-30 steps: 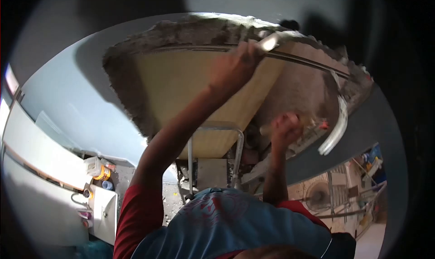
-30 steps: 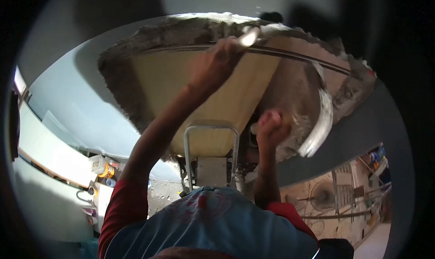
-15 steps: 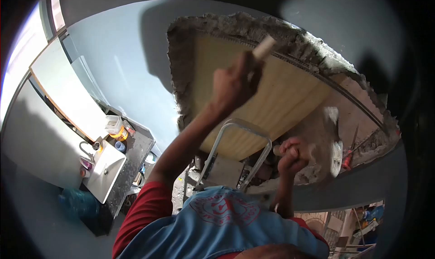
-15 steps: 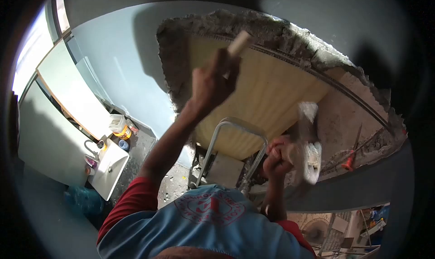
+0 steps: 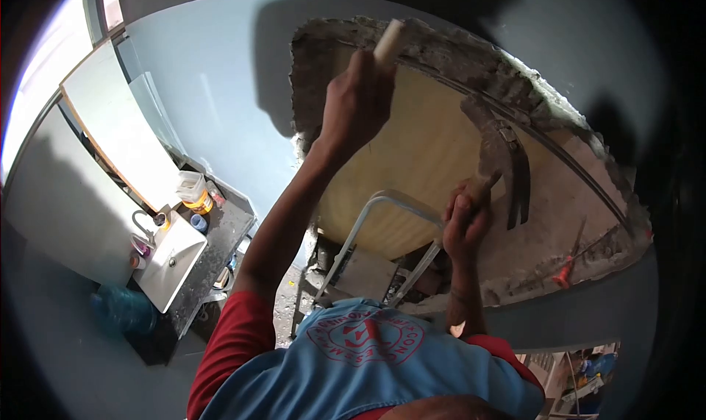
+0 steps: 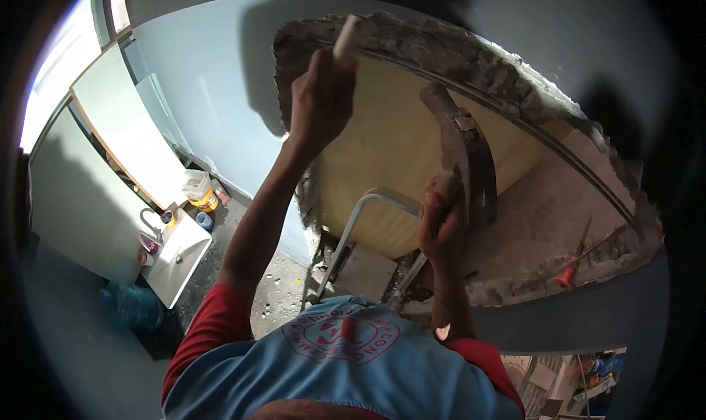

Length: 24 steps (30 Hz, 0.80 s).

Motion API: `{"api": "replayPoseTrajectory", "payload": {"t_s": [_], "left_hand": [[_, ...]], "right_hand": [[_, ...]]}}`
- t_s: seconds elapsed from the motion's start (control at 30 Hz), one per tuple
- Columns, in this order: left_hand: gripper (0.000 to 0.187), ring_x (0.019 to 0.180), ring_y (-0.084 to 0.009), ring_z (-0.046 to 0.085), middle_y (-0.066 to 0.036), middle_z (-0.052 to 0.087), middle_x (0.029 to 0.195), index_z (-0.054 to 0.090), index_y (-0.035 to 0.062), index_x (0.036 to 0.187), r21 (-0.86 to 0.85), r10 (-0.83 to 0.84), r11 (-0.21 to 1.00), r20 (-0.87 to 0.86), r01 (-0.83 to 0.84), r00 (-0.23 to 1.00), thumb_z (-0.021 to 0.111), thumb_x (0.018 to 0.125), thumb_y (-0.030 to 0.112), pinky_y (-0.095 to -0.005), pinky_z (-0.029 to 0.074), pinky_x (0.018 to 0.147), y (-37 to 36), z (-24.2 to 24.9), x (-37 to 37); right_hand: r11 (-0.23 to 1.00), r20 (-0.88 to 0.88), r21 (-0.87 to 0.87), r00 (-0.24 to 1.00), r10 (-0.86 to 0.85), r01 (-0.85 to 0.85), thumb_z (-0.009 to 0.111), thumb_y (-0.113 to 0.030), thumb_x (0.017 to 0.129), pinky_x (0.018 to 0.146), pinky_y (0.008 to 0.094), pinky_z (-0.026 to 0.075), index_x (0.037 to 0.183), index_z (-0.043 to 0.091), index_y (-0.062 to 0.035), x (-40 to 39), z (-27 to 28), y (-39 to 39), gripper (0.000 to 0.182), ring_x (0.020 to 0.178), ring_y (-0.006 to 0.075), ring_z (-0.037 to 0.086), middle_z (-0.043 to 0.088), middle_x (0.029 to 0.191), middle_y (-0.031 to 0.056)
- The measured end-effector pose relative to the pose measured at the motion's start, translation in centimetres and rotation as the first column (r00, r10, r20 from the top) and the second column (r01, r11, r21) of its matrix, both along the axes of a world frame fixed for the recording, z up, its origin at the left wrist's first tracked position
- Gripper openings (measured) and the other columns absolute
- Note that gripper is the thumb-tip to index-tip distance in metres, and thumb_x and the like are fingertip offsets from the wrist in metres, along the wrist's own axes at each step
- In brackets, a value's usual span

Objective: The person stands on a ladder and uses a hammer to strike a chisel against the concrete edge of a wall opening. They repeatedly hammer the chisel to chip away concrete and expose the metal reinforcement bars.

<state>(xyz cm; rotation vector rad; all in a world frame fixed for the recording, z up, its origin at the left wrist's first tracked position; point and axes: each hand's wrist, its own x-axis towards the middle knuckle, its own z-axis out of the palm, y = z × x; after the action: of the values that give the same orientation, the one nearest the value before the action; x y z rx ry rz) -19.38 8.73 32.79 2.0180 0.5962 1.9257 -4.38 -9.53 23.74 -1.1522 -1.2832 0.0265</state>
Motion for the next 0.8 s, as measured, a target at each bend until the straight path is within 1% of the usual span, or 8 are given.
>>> {"api": "replayPoseTrajectory", "payload": {"t_s": [0.07, 0.23, 0.5, 0.57, 0.6, 0.7, 0.77, 0.8], "left_hand": [[0.025, 0.058, -0.0402, 0.06, -0.018, 0.061, 0.073, 0.048, 0.0046, 0.096, 0.197, 0.139, 0.973, -0.077, -0.122, 0.987, 0.063, 0.092, 0.024, -0.0459, 0.048, 0.048, 0.2, 0.2, 1.4], [0.026, 0.054, -0.021, 0.063, -0.005, 0.052, 0.069, 0.046, 0.0065, 0.095, 0.388, 0.479, 0.822, -0.079, -0.416, 0.874, 0.06, 0.093, 0.029, -0.033, 0.049, 0.04, 0.9, -0.7, 3.9], [0.027, 0.05, -0.0263, 0.062, -0.009, 0.054, 0.07, 0.044, 0.0048, 0.091, 0.288, 0.421, 0.884, -0.148, -0.368, 0.895, 0.058, 0.095, 0.028, -0.0372, 0.048, 0.038, -0.6, 0.3, 3.7], [0.027, 0.049, -0.0275, 0.061, -0.01, 0.055, 0.07, 0.044, 0.0045, 0.091, 0.264, 0.404, 0.895, -0.145, -0.358, 0.903, 0.058, 0.095, 0.027, -0.0381, 0.048, 0.038, -0.8, 0.1, 3.6], [0.027, 0.049, -0.0283, 0.061, -0.011, 0.055, 0.071, 0.044, 0.0041, 0.092, 0.246, 0.39, 0.906, -0.162, -0.346, 0.907, 0.058, 0.095, 0.027, -0.0387, 0.049, 0.038, -0.7, 0.1, 3.6], [0.027, 0.049, -0.0292, 0.061, -0.012, 0.055, 0.071, 0.044, 0.0037, 0.092, 0.235, 0.377, 0.912, -0.166, -0.335, 0.911, 0.058, 0.095, 0.027, -0.0395, 0.049, 0.039, -0.6, 0.1, 3.5], [0.028, 0.049, -0.0293, 0.061, -0.012, 0.056, 0.071, 0.044, 0.0036, 0.093, 0.245, 0.391, 0.905, -0.156, -0.348, 0.907, 0.058, 0.094, 0.027, -0.0397, 0.049, 0.04, -0.4, -0.1, 3.4], [0.028, 0.05, -0.0297, 0.061, -0.012, 0.056, 0.071, 0.044, 0.0035, 0.093, 0.253, 0.385, 0.905, -0.147, -0.341, 0.911, 0.058, 0.094, 0.028, -0.0401, 0.049, 0.04, -0.2, -0.2, 3.5]], "right_hand": [[1.0, -0.048, 0.017, 0.999, -0.002, 0.003, 0.049, -0.036, 0.099, 0.047, 0.0223, 0.037, 0.096, 0.048, -0.0034, 0.8, -1.2, 1.1, 0.032, 0.05, 0.0074, 0.043, 0.046, 0.066, 0.0003], [0.995, -0.063, 0.056, 0.994, 0.089, -0.086, 0.05, -0.04, 0.099, 0.046, 0.0233, 0.039, 0.092, 0.045, -0.0055, 0.5, -0.5, 2.4, 0.036, 0.051, 0.0087, 0.044, 0.045, 0.068, 0.0013], [0.925, 0.073, 0.38, 0.997, -0.013, -0.016, 0.052, -0.028, 0.098, 0.043, 0.0272, 0.039, 0.083, 0.05, -0.0035, -0.2, 2.0, 6.3, 0.029, 0.049, 0.0148, 0.052, 0.051, 0.062, 0.0049], [0.848, 0.409, 0.446, 0.777, -0.478, 0.287, 0.058, -0.027, 0.096, 0.043, 0.031, 0.041, 0.08, 0.054, -0.002, 0.6, 2.9, 8.4, 0.03, 0.051, 0.0196, 0.057, 0.058, 0.064, 0.0108], [0.884, 0.359, 0.284, 0.813, -0.458, 0.372, 0.062, -0.027, 0.094, 0.044, 0.0347, 0.042, 0.078, 0.056, -0.0006, 0.7, 4.0, 9.2, 0.031, 0.051, 0.0236, 0.06, 0.061, 0.065, 0.0146], [0.907, 0.349, 0.246, 0.841, -0.413, 0.343, 0.058, -0.026, 0.096, 0.042, 0.0318, 0.041, 0.074, 0.054, -0.0022, 1.1, 4.1, 7.3, 0.032, 0.046, 0.021, 0.056, 0.056, 0.059, 0.0097], [0.951, 0.08, 0.301, 0.992, -0.097, 0.068, 0.053, -0.024, 0.097, 0.042, 0.0286, 0.039, 0.074, 0.052, -0.0043, 1.4, 2.6, 6.4, 0.031, 0.047, 0.0174, 0.054, 0.052, 0.058, 0.0054], [0.854, 0.161, 0.519, 0.985, -0.067, -0.027, 0.052, -0.032, 0.099, 0.043, 0.0325, 0.043, 0.079, 0.049, -0.0064, 0.4, 2.9, 7.0, 0.033, 0.049, 0.0141, 0.049, 0.046, 0.06, 0.004]]}}
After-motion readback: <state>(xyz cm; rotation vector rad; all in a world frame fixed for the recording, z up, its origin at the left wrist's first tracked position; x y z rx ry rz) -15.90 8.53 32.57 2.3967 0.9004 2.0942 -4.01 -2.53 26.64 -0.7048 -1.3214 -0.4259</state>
